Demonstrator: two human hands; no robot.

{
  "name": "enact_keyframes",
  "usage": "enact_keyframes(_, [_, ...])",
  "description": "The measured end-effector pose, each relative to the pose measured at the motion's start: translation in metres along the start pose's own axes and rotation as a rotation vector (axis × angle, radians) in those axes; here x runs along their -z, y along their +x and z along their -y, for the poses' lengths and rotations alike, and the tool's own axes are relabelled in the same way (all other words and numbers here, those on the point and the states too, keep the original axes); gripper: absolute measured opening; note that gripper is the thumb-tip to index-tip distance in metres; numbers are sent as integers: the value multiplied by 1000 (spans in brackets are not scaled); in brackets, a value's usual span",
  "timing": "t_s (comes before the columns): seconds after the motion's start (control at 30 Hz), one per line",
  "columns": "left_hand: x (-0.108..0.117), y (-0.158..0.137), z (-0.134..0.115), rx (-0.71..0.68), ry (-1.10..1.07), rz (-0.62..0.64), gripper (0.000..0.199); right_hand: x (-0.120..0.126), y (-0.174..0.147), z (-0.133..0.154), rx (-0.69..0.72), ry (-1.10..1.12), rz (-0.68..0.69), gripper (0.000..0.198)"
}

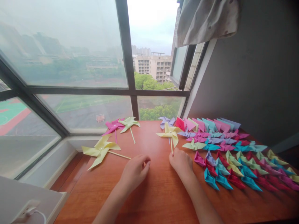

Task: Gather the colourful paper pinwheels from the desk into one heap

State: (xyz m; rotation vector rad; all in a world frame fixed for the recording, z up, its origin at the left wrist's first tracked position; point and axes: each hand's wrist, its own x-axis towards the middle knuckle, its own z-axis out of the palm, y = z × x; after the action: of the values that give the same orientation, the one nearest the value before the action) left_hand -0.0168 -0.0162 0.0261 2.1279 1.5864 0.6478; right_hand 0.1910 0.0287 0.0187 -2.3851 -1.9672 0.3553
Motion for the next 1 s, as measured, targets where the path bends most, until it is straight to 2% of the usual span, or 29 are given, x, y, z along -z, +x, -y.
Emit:
enact_keyframes(0.3, [-18, 2, 12, -19, -79, -15, 17, -1, 1, 0, -44, 63, 38, 27])
enact_keyframes(0.57, [-17, -1, 12, -32, -96, -19, 17, -7, -6, 6, -32, 170, -51, 20])
enact_keyframes(0.83, [-16, -5, 9, -33, -90, -34, 16, -19, -20, 21, 257, 291, -148, 10])
enact_keyframes(1.0, [-12, -24, 5, -29, -93, -61, 18, -21, -32, 35, 492, 316, -110, 9])
